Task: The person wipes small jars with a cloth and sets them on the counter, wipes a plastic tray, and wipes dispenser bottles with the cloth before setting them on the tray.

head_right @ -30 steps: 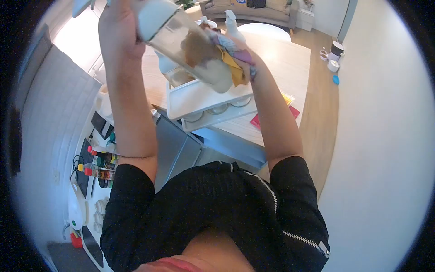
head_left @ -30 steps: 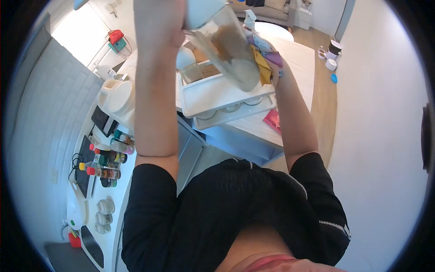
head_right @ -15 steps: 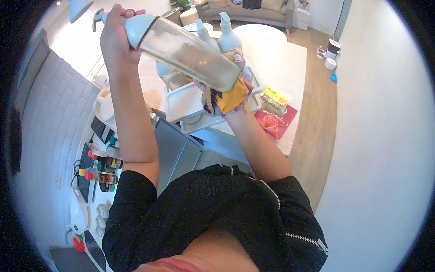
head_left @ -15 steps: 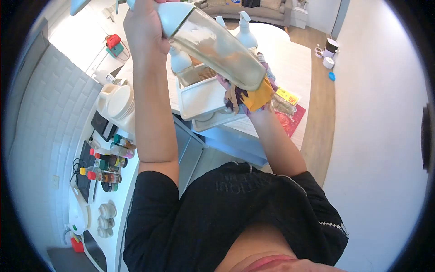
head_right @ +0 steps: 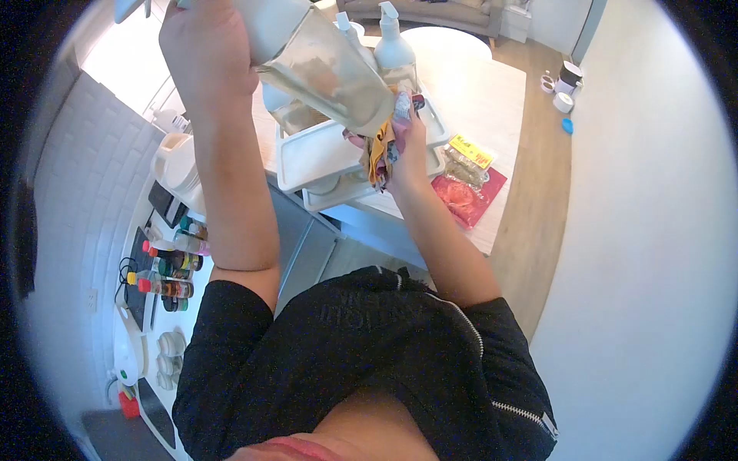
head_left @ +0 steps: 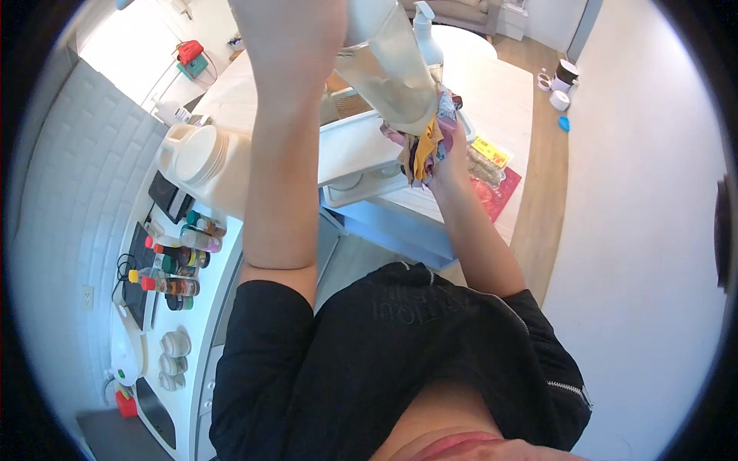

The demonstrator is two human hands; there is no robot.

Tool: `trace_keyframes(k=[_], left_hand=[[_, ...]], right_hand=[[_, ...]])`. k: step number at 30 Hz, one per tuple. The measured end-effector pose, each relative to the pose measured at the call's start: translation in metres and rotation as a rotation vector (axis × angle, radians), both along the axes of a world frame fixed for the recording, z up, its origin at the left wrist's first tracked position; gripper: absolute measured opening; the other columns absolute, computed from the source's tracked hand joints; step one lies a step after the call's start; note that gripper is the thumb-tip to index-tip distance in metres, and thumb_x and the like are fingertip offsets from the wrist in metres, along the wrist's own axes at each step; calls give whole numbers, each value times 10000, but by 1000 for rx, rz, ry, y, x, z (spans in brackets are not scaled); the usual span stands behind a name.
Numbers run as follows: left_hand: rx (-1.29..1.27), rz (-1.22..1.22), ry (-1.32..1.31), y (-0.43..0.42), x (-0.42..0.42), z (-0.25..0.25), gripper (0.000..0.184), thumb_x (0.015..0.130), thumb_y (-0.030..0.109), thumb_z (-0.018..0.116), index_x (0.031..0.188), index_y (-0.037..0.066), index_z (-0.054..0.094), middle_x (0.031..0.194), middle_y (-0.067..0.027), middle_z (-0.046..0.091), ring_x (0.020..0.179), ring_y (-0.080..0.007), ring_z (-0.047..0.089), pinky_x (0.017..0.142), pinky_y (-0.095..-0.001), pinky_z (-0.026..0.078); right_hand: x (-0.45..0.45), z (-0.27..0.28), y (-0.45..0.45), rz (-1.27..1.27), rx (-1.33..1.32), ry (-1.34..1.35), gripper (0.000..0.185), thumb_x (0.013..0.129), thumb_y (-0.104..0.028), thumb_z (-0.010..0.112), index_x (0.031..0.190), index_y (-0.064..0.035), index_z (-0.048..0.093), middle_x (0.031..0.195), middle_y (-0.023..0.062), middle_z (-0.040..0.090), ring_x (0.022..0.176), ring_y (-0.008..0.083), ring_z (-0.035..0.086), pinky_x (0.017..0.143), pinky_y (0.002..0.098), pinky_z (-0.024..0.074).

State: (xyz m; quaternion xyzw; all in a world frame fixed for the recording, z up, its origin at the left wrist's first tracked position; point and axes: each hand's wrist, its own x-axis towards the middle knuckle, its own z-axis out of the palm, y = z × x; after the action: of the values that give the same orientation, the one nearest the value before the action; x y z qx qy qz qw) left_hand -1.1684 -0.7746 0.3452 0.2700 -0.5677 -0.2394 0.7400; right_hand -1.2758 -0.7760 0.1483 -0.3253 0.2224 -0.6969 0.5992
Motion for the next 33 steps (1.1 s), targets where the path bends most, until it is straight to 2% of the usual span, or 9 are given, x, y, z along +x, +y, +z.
trace_keyframes(k=[4,6,8,12,15,17,19,27,33], left_hand=[[-68,17,-21,3,-9,-3,244,871,242,587,774,20,559,644,-30,546,558,-98,521,522,-234,417],[-251,-13,-66,0,-11,-4,248,872,242,585,768,19,557,637,-21,541,542,-87,510,516,-230,413],[-206,5,-73,8,-13,-3,246,871,241,586,765,21,553,642,-23,544,547,-85,510,518,-226,413],[-160,58,-81,11,-10,7,251,865,250,591,761,27,543,650,-32,550,553,-96,516,529,-229,418],[-255,113,-63,1,-4,9,266,859,267,593,752,29,539,642,-42,549,551,-113,521,538,-244,426],[-242,140,-28,-12,1,14,286,856,281,592,739,27,539,630,-48,546,553,-125,526,545,-255,431],[-192,153,4,-26,5,16,301,855,291,590,728,24,540,621,-51,544,556,-132,529,550,-263,433],[-145,523,-239,-70,12,-3,339,849,308,590,699,5,564,616,-71,566,566,-151,528,580,-318,428],[-189,415,-230,-105,19,-29,299,853,266,598,760,-18,579,612,-74,561,588,-176,554,596,-304,437]], right_hand=[[-1,-10,-5,80,47,53,695,916,-553,294,1277,25,427,1056,165,610,903,255,626,773,351,534],[1,-12,-5,82,131,84,684,919,-550,294,1240,32,456,967,159,635,818,241,641,705,330,544],[3,-22,-17,102,-23,26,620,922,-528,363,1154,31,494,842,144,628,713,217,631,596,325,535],[9,-1,-13,17,205,118,601,899,-480,273,1230,-15,464,973,135,618,766,194,607,640,286,501],[0,5,-11,-70,148,108,561,891,-478,330,1188,-26,481,911,114,614,697,188,597,593,287,502],[-18,6,1,-109,83,66,430,866,-425,591,1037,-37,518,772,89,600,587,165,604,491,292,516],[-35,12,1,-171,127,51,443,836,-448,623,979,-37,542,702,74,577,506,151,570,430,262,482],[-82,32,55,-341,102,111,319,883,-318,601,994,-26,532,778,70,569,572,121,558,454,225,448],[-114,13,67,-337,107,91,304,905,-264,575,1096,-39,501,880,63,574,662,118,580,507,222,469]])
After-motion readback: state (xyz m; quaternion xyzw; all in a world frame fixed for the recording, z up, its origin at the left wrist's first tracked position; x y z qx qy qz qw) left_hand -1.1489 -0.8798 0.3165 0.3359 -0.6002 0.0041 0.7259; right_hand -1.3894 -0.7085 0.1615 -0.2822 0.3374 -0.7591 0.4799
